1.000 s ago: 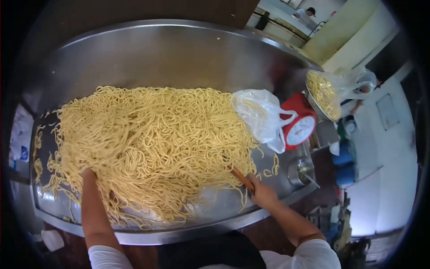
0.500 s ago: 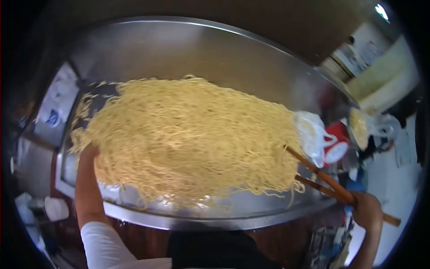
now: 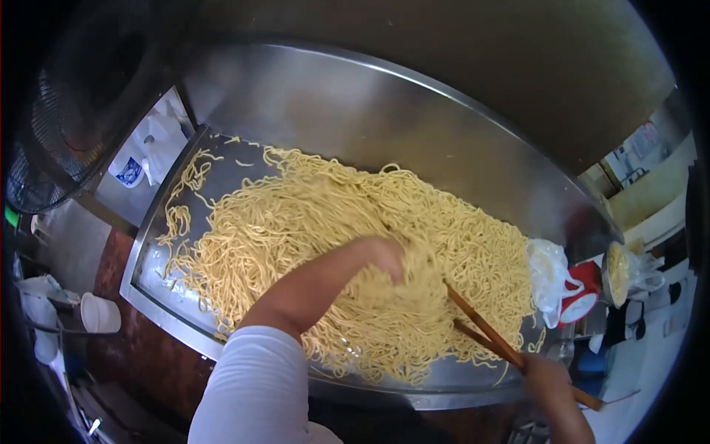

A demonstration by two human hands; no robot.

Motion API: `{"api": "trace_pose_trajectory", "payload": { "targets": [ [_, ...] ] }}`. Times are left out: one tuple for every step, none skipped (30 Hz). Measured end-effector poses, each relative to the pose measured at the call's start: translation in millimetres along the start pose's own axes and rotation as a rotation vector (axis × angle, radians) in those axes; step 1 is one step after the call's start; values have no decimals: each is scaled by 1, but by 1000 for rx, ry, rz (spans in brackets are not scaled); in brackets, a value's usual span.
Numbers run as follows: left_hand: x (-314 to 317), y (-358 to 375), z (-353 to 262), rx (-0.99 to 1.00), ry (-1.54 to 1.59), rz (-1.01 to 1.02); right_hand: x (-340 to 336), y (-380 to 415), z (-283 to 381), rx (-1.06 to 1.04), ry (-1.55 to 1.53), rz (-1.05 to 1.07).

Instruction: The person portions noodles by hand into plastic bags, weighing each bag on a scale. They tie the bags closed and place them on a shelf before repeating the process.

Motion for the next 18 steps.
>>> {"api": "trace_pose_trajectory", "payload": {
  "targets": [
    [9, 16, 0, 2, 5, -5, 1, -21, 25, -7, -49, 53],
    [9, 34, 6, 0, -66, -96, -4, -44, 52, -15, -97, 98],
    [5, 48, 18, -8, -133, -182, -8, -68, 70, -83, -105, 87],
    [-9, 55, 45, 3, -228, -349, -22, -88, 92, -195, -145, 8],
    [-27, 67, 72, 15, -331, -517, -38, -107, 116, -273, -147, 1],
    [-46, 95, 85, -75, -279, -613, -58, -120, 140, -349, -146, -8],
    [-63, 95, 126, -194, -354, -633, -80, -119, 166, -365, -165, -52],
    [-82, 119, 140, -274, -343, -795, -95, -112, 192, -377, -185, -99],
    [-98, 125, 175, -327, -355, -977, -94, -105, 208, -381, -156, -100],
    [-114, 142, 192, -486, -276, -946, -91, -99, 217, -381, -130, -103],
    [-133, 153, 220, -581, -161, -977, -81, -88, 219, -378, -97, -55],
    [-149, 159, 251, -648, -279, -1086, -64, -73, 213, -370, -66, 0],
    [-155, 172, 266, -758, -309, -1106, -44, -60, 198, -383, -85, 45],
    [-162, 183, 267, -866, -346, -1124, -28, -49, 178, -395, -112, 90],
    [-165, 187, 258, -868, -223, -962, -25, -38, 151, -364, -120, 114],
    [-164, 196, 242, -873, -100, -790, -21, -23, 121, -338, -124, 145],
    [-173, 201, 220, -863, -107, -776, -18, -14, 85, -292, -84, 129],
    [-175, 193, 196, -850, -175, -533, -19, -3, 52, -248, -43, 108]
  ]
}}
Point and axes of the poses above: each hand's wrist, its own y-axis away from the middle knuckle, its own x-axis out of the palm, z = x × y, the point moved 7 cm from there along -y, towards the middle knuckle, and after that the axes turned 15 degrees about y, right-handed, at the moved point
